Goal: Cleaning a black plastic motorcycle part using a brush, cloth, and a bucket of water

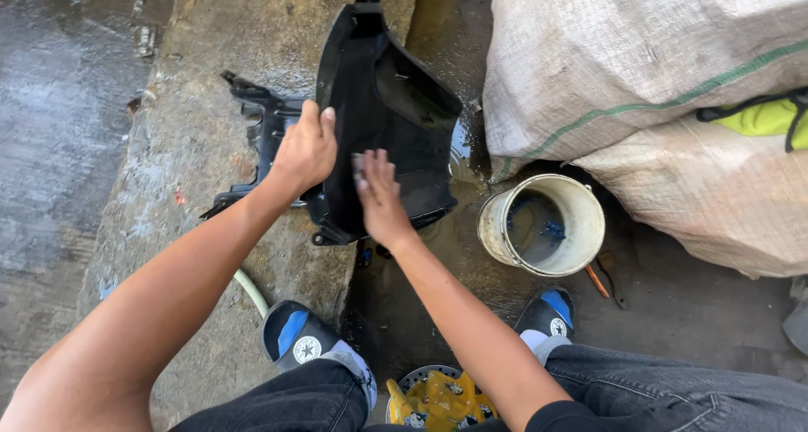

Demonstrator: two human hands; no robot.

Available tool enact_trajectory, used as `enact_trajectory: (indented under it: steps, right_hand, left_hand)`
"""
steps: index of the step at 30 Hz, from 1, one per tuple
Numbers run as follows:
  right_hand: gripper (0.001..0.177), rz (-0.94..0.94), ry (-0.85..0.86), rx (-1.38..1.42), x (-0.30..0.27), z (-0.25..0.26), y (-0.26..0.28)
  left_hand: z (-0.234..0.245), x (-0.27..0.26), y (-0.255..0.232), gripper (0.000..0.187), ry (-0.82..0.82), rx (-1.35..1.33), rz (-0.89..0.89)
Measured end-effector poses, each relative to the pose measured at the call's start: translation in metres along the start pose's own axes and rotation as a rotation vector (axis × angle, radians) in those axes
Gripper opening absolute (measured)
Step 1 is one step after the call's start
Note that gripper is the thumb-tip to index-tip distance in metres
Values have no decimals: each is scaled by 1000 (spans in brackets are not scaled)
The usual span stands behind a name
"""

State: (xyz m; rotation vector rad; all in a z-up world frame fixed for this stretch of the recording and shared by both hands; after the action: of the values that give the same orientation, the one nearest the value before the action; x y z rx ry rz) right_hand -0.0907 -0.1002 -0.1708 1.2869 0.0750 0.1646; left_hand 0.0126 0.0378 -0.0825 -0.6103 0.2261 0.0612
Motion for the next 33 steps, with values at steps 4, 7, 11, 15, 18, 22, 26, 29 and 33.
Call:
enact_trajectory:
  steps: [4,7,11,15,18,22,26,29,33]
  right_hand:
    - [55,165,87,-25,13,-11,4]
    - [67,-40,46,-180,42,4,-39]
    - [73,-370,-48,-233,45,8,-47]
    - [55,82,116,-110,10,9,-16]
    - [58,50,122,-268,8,33,-27]
    - [71,-332,-13,-712,23,75,-120]
    - [63,-516,-133,-486,41,77,-142]
    - [61,-117,-93,-379,32,54,-87]
    - [61,85,125,-235,26,52,-55]
  left_hand:
    - [2,2,5,38,-26,8,10]
    - [2,2,8,40,33,3,34]
    - [5,2,2,40,41,34,40]
    - [-4,6,18,43,15,101,38]
    - [-12,10,34,49,41,154,47]
    - [-5,6,22,43,129,124,66]
    - [-3,11,7,41,156,86,11]
    - [-4,14,5,48,144,60,13]
    - [-3,14,18,53,138,120,61]
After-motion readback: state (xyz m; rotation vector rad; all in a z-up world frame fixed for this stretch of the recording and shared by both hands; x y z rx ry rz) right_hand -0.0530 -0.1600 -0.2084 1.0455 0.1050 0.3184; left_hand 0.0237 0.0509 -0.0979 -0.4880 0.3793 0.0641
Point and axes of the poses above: each hand's wrist, its own x-axis towards the middle knuckle, its own z-axis out of the back of the hand, y = z × x, the point moved 1 cm from there along x, towards the middle knuckle, and after that the axes turned 1 degree about x, right-handed, at the moved point
